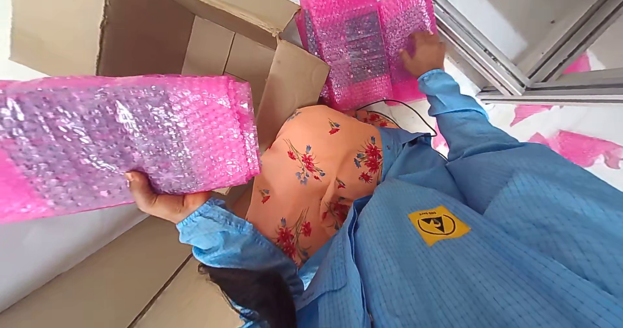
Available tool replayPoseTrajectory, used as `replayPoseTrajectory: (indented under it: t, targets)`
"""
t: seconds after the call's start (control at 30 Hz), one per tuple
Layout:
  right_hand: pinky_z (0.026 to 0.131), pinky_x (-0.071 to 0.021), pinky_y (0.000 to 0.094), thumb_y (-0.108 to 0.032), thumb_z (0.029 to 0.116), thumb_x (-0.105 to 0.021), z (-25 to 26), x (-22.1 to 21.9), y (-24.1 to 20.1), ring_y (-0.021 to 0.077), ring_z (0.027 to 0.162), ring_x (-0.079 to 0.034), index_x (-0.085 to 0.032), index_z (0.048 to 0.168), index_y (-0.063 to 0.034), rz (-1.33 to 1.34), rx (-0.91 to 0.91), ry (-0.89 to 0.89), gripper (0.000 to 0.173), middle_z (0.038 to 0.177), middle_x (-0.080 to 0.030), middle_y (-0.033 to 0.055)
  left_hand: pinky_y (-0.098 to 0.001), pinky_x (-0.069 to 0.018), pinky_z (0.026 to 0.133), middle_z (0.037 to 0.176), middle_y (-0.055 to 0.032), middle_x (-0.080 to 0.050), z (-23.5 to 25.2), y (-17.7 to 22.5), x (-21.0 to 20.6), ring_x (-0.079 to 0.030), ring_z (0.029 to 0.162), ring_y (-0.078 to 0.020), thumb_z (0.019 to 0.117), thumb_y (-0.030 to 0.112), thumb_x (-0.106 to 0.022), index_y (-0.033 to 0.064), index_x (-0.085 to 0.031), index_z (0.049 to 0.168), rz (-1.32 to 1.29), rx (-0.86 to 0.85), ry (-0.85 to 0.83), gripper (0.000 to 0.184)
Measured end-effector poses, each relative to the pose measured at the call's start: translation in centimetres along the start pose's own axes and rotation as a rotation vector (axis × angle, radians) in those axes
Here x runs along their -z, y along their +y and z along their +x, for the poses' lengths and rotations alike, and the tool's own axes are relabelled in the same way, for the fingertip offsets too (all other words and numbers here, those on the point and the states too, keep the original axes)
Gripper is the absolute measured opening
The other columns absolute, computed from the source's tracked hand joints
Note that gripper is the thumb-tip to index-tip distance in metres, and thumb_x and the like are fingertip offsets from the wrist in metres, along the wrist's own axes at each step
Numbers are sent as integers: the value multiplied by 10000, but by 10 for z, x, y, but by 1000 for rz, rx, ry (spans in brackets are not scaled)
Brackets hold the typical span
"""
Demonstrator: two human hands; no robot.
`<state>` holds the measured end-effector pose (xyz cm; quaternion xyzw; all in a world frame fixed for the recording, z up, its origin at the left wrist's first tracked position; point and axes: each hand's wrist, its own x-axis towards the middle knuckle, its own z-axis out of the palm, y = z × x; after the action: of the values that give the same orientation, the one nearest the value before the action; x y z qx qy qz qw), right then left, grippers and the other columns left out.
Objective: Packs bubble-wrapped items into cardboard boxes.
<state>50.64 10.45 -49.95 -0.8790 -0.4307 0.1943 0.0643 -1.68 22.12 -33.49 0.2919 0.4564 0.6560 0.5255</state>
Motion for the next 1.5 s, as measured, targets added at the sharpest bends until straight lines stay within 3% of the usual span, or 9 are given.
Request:
replayPoseTrajectory:
  t: [0.1, 0.23, 0.3, 0.43, 0.57, 0.67, 0.77, 0.97, 1.5]
  targets:
    - [1081, -336, 727, -491, 948, -662, -4, -25, -29, 526, 1405, -404, -480, 1474, 31, 134, -27, -189, 763, 1485, -468, 325, -449, -579, 907, 1055, -92, -694, -1, -1, -2, -694, 1017, -209, 1089, 223, -249, 47, -514, 1191, -10, -1, -4, 335]
    - [1158, -341, 595, -430, 848, -827, 0, -52, -63, 461, 1403, -450, -175, 1597, 37, 524, -363, -301, 1097, 1500, -450, 333, -455, -584, 897, 1047, -96, -705, 0, 0, -1, -700, 1016, -216, 1083, 228, -273, 45, -535, 1180, -37, 7, -12, 334]
    - [1144, -363, 594, -399, 790, -879, 3, -57, -72, 455, 1387, -465, -203, 1593, 13, 588, -468, -272, 1127, 1477, -469, 332, -456, -580, 906, 1055, -100, -699, -2, 1, 0, -695, 1023, -220, 1084, 225, -273, 39, -523, 1192, -33, 5, -5, 329]
    - [1103, -433, 542, -364, 764, -907, 9, -45, -71, 364, 1282, -572, -532, 1397, 48, 710, -451, -282, 843, 1349, -603, 260, -454, -573, 925, 1074, -93, -685, -4, 3, 0, -684, 1046, -212, 1084, 227, -255, 49, -491, 1211, -29, -2, -20, 322]
    - [1024, -505, 517, -279, 772, -896, 10, 3, -64, 329, 1150, -648, -622, 1282, 54, 766, -316, -106, 668, 1226, -665, 247, -447, -569, 933, 1082, -91, -682, -3, 5, 4, -682, 1048, -209, 1081, 218, -263, 48, -493, 1207, -18, -7, -20, 312]
    - [1001, -537, 424, -256, 737, -902, 4, 58, -38, 218, 1105, -674, -629, 1274, 17, 734, -207, 62, 661, 1198, -688, 178, -454, -565, 941, 1090, -96, -677, -4, 5, 7, -678, 1054, -211, 1078, 207, -267, 40, -487, 1211, 4, -20, -7, 306]
    - [884, -620, 328, -216, 718, -902, 1, 94, -4, 110, 955, -729, -669, 1175, -36, 848, -168, 218, 543, 1057, -741, 53, -453, -558, 956, 1108, -97, -671, -4, 5, 10, -672, 1072, -212, 1074, 203, -267, 41, -474, 1224, 12, -18, -29, 303]
    - [789, -640, 305, -69, 814, -800, -41, 126, 13, 83, 835, -734, -627, 1115, -81, 1084, -200, 230, 348, 935, -741, -33, -443, -542, 995, 1159, -100, -662, 0, 2, 5, -659, 1123, -212, 1073, 214, -252, 32, -451, 1263, -4, 5, -76, 330]
    - [759, -635, 256, 8, 810, -756, -62, 148, -16, 39, 789, -733, -672, 1019, -117, 1174, -18, 119, 258, 878, -762, -71, -435, -551, 986, 1151, -84, -685, -1, -1, 3, -667, 1125, -202, 1060, 227, -336, 61, -495, 1250, -36, 19, -135, 298]
